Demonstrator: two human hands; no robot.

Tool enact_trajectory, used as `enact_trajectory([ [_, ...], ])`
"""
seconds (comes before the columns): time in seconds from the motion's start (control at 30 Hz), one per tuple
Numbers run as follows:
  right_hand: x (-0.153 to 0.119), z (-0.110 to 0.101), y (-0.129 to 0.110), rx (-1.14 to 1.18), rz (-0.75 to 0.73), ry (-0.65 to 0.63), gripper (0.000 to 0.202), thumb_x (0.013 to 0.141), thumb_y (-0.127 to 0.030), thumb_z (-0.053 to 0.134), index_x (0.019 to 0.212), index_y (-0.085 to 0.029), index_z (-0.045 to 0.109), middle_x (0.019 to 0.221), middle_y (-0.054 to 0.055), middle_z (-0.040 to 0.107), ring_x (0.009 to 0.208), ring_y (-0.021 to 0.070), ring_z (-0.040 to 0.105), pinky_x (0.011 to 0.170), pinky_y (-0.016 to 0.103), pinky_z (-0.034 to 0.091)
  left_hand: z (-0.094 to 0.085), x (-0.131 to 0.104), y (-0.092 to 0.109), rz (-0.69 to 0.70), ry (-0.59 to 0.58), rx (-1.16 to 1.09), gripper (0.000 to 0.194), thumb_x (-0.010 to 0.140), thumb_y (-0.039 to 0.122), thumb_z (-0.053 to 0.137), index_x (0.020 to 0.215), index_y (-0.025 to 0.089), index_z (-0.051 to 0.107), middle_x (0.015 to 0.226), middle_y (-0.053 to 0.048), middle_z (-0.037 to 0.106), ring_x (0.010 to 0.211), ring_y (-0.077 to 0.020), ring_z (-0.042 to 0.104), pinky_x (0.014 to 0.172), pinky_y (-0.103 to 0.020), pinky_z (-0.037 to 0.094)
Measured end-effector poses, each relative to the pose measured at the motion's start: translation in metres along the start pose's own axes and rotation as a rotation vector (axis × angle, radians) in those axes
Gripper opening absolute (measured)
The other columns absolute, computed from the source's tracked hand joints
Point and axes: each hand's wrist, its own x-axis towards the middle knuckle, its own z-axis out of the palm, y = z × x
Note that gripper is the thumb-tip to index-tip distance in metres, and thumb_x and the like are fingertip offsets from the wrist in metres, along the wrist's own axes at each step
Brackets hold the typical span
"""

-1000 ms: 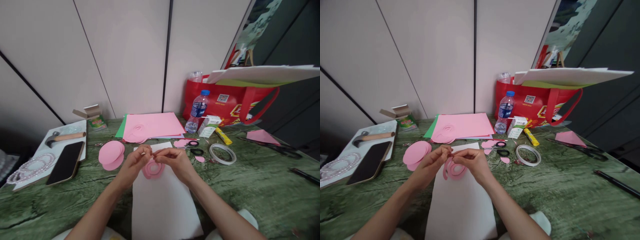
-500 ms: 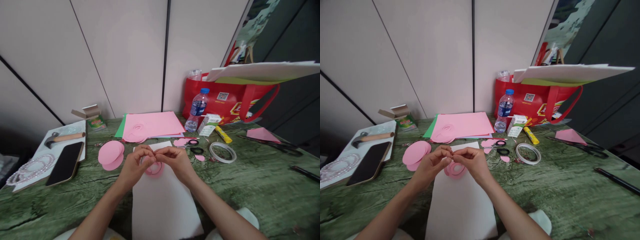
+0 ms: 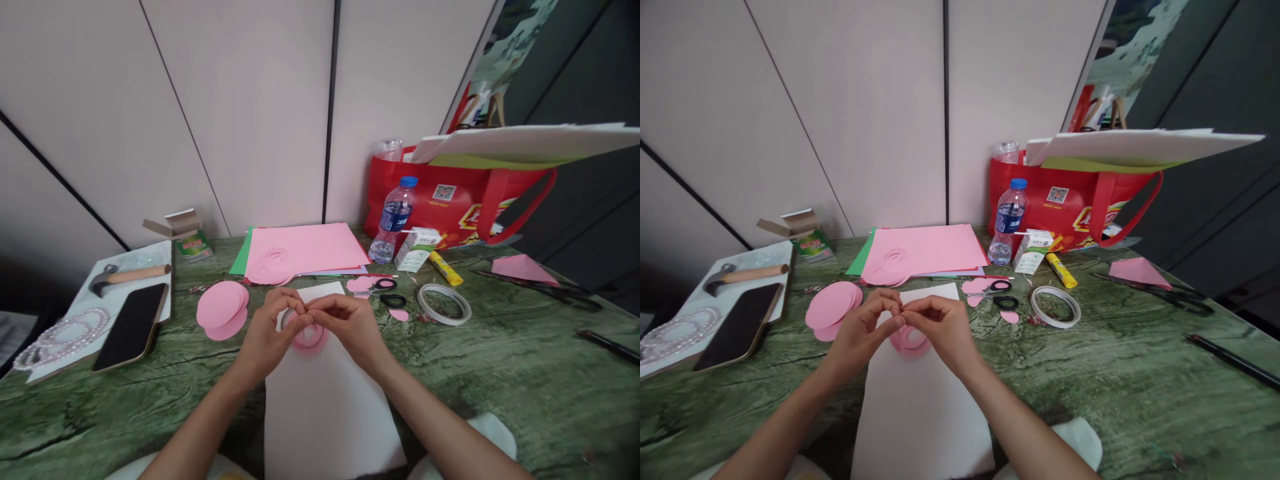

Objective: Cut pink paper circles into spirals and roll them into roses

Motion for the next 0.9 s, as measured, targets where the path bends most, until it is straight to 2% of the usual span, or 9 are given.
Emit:
enact_trajectory([
  [0.23, 0.000, 0.001, 0.001, 0.015, 0.023, -0.003, 0.011, 0.061, -0.028, 0.074, 0.066, -0.019, 0.071, 0.068, 0.003, 0.070, 0.062, 0.0158, 0.062, 0.059, 0.028, 0.052, 0.001, -0.001, -0.003, 0.035, 0.001, -0.004, 0.012, 0.080, 0.028, 0.056, 0.073, 0.018, 0.055, 0.090, -0.005, 0.052, 0.094, -0.0204, 0.047, 0.084, -0.034, 0.037],
  [0.5, 0.000, -0.001, 0.007, 0.158, 0.133, -0.077, 0.011, 0.056, -0.023, 0.077, 0.062, -0.019, 0.069, 0.069, 0.001, 0.069, 0.062, 0.0129, 0.060, 0.061, 0.026, 0.049, -0.002, -0.002, 0.004, 0.054, -0.145, -0.112, 0.022, 0.084, 0.035, 0.047, 0.069, 0.019, 0.047, 0.096, -0.006, 0.044, 0.089, -0.0180, 0.044, 0.081, -0.030, 0.039],
  [0.67, 0.000, -0.001, 0.007, 0.290, 0.226, -0.125, 0.015, 0.054, -0.026, 0.079, 0.058, -0.017, 0.067, 0.065, -0.001, 0.068, 0.059, 0.0109, 0.059, 0.060, 0.025, 0.046, -0.004, -0.003, 0.002, -0.013, -0.235, -0.255, 0.027, 0.083, 0.043, 0.047, 0.071, 0.018, 0.046, 0.099, -0.007, 0.046, 0.088, -0.0180, 0.046, 0.080, -0.031, 0.041],
  [0.73, 0.000, -0.002, 0.006, 0.308, 0.254, -0.113, 0.017, 0.054, -0.028, 0.079, 0.058, -0.017, 0.067, 0.062, -0.001, 0.067, 0.057, 0.0103, 0.057, 0.059, 0.025, 0.046, -0.004, -0.003, -0.001, -0.062, -0.229, -0.335, 0.027, 0.082, 0.043, 0.048, 0.072, 0.018, 0.048, 0.102, -0.007, 0.046, 0.090, -0.0180, 0.047, 0.080, -0.031, 0.042],
  [0.9, 0.000, -0.002, 0.001, 0.319, 0.266, -0.091, 0.019, 0.054, -0.030, 0.080, 0.057, -0.016, 0.066, 0.061, 0.000, 0.067, 0.058, 0.0109, 0.058, 0.059, 0.025, 0.045, -0.004, -0.002, -0.005, -0.097, -0.107, -0.454, 0.024, 0.078, 0.040, 0.057, 0.072, 0.018, 0.053, 0.100, -0.006, 0.049, 0.094, -0.0190, 0.050, 0.084, -0.032, 0.042],
])
